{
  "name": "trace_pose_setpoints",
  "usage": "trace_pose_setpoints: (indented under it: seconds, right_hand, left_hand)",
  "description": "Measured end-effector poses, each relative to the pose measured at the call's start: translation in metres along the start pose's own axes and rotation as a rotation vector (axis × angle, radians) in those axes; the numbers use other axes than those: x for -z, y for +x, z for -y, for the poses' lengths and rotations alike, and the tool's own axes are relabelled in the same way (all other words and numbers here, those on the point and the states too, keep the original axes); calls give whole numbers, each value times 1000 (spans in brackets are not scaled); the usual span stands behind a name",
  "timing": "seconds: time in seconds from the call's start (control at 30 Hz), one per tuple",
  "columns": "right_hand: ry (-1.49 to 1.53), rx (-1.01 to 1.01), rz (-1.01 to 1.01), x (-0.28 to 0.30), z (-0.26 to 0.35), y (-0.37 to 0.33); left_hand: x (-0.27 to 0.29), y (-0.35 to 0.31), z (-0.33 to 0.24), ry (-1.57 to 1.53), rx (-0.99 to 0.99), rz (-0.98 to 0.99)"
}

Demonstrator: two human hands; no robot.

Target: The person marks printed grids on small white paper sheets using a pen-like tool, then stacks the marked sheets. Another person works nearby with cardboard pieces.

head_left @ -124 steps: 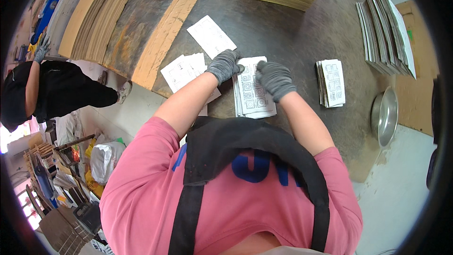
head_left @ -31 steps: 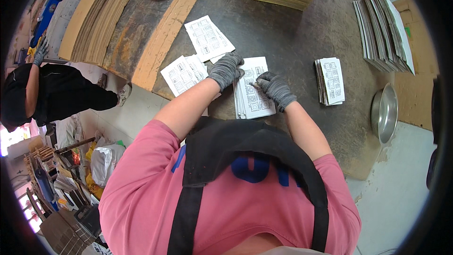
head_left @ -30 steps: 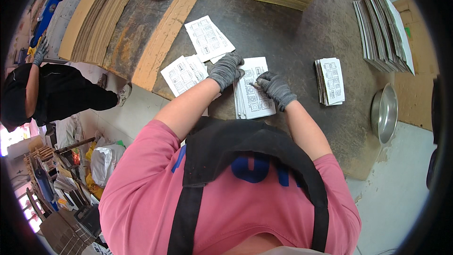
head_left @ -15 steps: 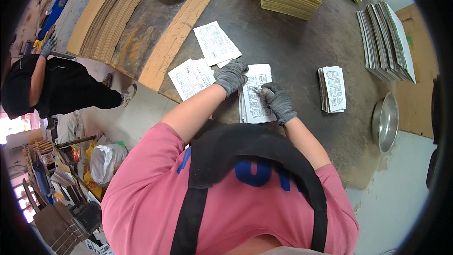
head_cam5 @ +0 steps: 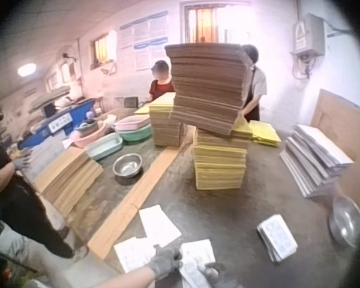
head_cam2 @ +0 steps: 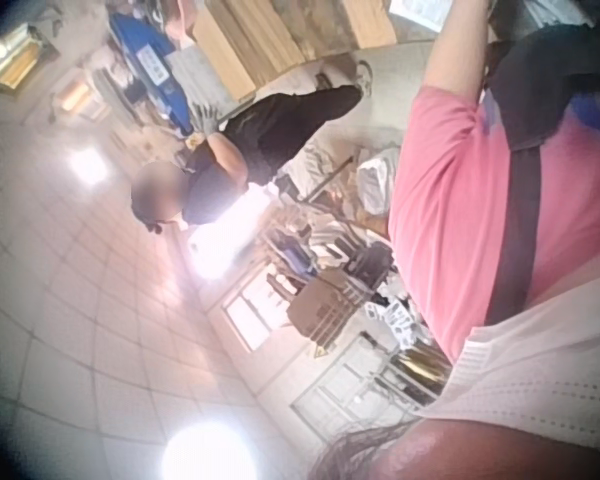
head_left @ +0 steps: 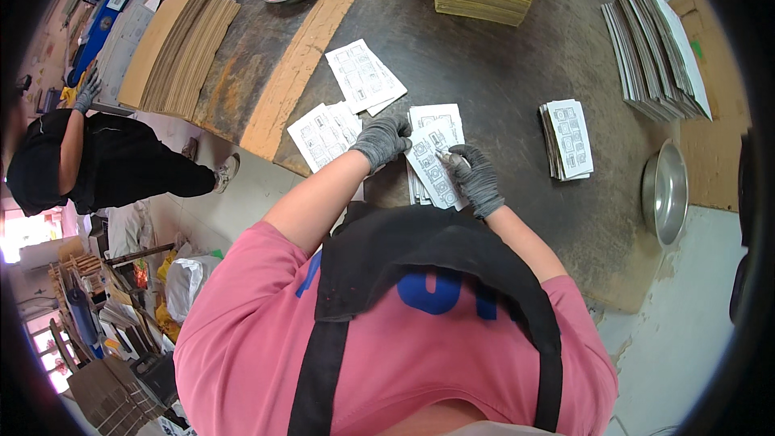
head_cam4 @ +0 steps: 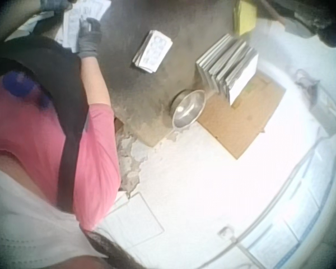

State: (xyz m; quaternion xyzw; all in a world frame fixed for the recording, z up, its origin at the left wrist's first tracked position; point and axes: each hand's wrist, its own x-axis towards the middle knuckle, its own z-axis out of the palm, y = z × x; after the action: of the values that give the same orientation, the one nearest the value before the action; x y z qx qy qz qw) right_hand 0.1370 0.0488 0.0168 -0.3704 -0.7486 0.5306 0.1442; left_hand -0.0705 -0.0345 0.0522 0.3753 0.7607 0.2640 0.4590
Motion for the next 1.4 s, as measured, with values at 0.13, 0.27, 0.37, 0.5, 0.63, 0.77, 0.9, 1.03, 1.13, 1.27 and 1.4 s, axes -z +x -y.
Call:
trace_pose_setpoints:
  seconds: [0.13, 0.27, 0.37, 0.5, 0.63, 0.77, 0.9, 1.03, 1.13, 1.27, 1.4]
  right_hand:
    - [107, -14, 22, 1, 3, -3]
    - [287, -178, 32, 2, 13, -5]
    - [343, -184, 55, 4, 24, -6]
    - [547, -253, 5, 20, 40, -13]
    - [636, -93, -88, 53, 52, -19]
    - [596, -116, -177, 69, 58, -17]
    - [581, -164, -153, 63, 54, -17]
    - [514, -118, -103, 58, 40, -17]
    - [299, -126, -80, 57, 25, -10]
    - [-127, -250, 51, 46, 16, 9]
    - [-294, -54, 124, 29, 25, 33]
  left_hand:
    - [-8, -5, 10, -53, 4, -127]
    - [-9, -14, 10, -325, 95, -72]
    - [-6, -17, 4, -262, 110, -18]
    - [16, -23, -8, -436, 90, 57]
    - [96, -23, -38, -297, -240, 35]
    - [143, -6, -80, 1077, -581, -407]
    - [108, 22, -73, 1577, -404, -239]
    - [80, 39, -38, 1552, -563, -89]
    - [54, 35, -24, 1123, -613, -370]
    - [14, 14, -10, 352, -163, -234]
    - [-2, 11, 5, -157, -36, -101]
